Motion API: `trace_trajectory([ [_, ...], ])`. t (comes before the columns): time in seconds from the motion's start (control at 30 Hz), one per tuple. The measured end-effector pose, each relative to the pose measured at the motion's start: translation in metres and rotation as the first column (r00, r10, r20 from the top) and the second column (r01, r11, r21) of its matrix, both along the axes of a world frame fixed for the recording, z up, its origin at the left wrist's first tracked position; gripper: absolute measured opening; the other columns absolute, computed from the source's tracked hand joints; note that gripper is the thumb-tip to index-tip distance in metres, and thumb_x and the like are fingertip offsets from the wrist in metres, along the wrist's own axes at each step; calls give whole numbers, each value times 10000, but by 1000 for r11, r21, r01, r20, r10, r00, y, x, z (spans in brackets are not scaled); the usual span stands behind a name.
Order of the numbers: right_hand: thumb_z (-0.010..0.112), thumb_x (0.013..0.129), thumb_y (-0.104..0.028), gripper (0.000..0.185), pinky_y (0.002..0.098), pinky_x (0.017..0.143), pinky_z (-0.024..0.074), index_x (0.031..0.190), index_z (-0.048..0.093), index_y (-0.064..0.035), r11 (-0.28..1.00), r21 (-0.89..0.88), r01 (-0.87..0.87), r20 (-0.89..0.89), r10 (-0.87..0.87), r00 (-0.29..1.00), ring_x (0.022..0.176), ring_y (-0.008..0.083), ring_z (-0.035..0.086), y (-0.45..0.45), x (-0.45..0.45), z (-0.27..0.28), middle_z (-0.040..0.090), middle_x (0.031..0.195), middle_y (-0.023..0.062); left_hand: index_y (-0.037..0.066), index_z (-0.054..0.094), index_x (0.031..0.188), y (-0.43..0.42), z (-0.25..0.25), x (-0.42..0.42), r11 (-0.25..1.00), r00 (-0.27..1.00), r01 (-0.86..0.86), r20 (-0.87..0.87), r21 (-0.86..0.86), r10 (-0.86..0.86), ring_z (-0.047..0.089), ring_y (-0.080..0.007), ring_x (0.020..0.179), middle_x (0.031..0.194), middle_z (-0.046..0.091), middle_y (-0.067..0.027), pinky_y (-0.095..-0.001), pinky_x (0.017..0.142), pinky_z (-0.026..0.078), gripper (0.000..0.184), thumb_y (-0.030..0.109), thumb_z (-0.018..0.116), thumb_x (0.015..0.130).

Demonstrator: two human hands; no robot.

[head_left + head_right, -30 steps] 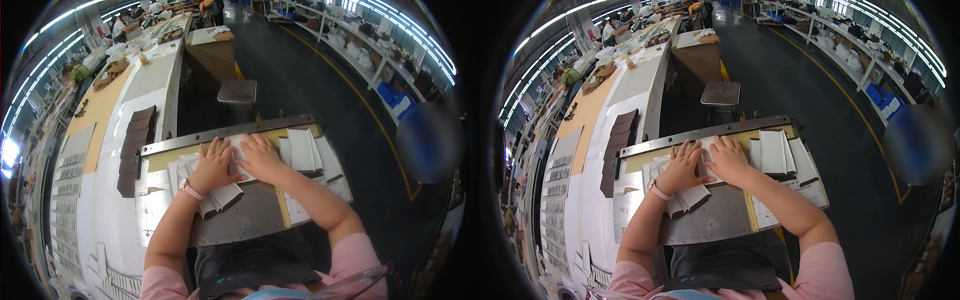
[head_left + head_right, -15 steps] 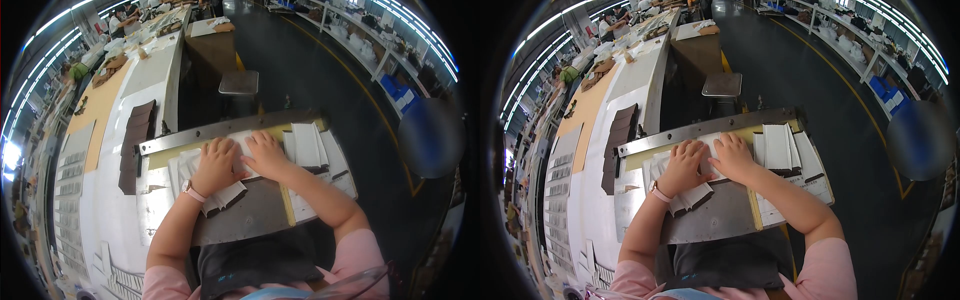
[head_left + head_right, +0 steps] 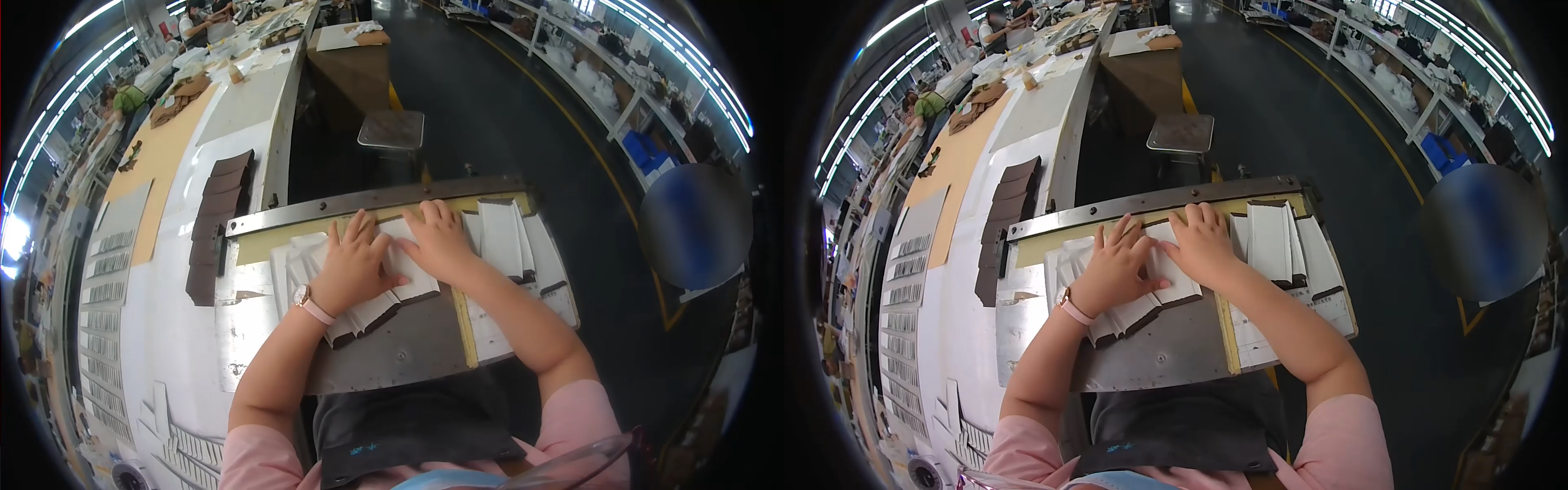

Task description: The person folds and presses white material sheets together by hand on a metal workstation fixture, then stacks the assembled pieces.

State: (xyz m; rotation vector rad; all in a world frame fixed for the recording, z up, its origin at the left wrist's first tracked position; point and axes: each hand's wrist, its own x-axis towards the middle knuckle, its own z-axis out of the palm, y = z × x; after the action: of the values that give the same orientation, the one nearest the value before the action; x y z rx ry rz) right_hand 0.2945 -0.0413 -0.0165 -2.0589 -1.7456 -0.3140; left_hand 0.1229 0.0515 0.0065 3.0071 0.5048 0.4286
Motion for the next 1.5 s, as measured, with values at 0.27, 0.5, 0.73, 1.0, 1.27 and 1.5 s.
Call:
trace_trajectory([
  [0.27,661,861,-396,621,465,968,394,1327,502,-18,969,-218,119,-83,-140,987,1103,364,511,-12,-19,24,545,1120,194,119,525,1248,2,-4,-2,1000,996,-7,-86,-27,5,288,-422,1419,1450,423,-224,-662,1077,241,590,519,668,838],
  [0.5,710,830,-216,534,471,881,448,1301,532,-38,980,-193,-53,-430,-36,902,1015,381,621,-21,-6,34,638,1031,199,102,592,1211,37,4,-20,985,990,10,142,-169,14,472,-374,1260,1285,565,-184,-526,1024,373,339,237,622,901],
  [0.73,738,806,-244,584,490,1029,366,1325,539,-64,897,-258,358,11,-368,930,1267,384,433,-44,38,84,518,1309,187,49,655,1011,83,0,-44,869,939,-168,194,-465,285,630,-358,903,979,669,-160,-421,795,506,170,114,561,885],
  [1.0,736,796,-411,667,446,1093,360,1296,536,-18,724,-159,-672,-151,655,741,1318,340,430,-32,-57,22,484,1394,193,35,640,943,71,-9,-29,915,929,-222,212,-337,304,641,-351,844,915,667,-151,-424,753,505,118,126,595,882],
  [1.27,699,824,-272,457,427,1032,413,1185,612,-7,681,-126,-722,-158,704,692,1196,315,547,-30,-43,28,608,1248,174,39,623,918,75,-16,-24,947,924,-241,247,-214,291,634,-368,846,908,662,-151,-451,747,501,127,156,576,906],
  [1.5,693,746,-181,513,421,1014,419,1207,586,18,692,-184,-698,49,716,696,1169,322,567,-32,-52,28,606,1242,206,43,620,934,73,-16,-24,944,923,-250,243,-216,300,629,-372,862,917,661,-156,-457,757,498,129,162,573,914],
])
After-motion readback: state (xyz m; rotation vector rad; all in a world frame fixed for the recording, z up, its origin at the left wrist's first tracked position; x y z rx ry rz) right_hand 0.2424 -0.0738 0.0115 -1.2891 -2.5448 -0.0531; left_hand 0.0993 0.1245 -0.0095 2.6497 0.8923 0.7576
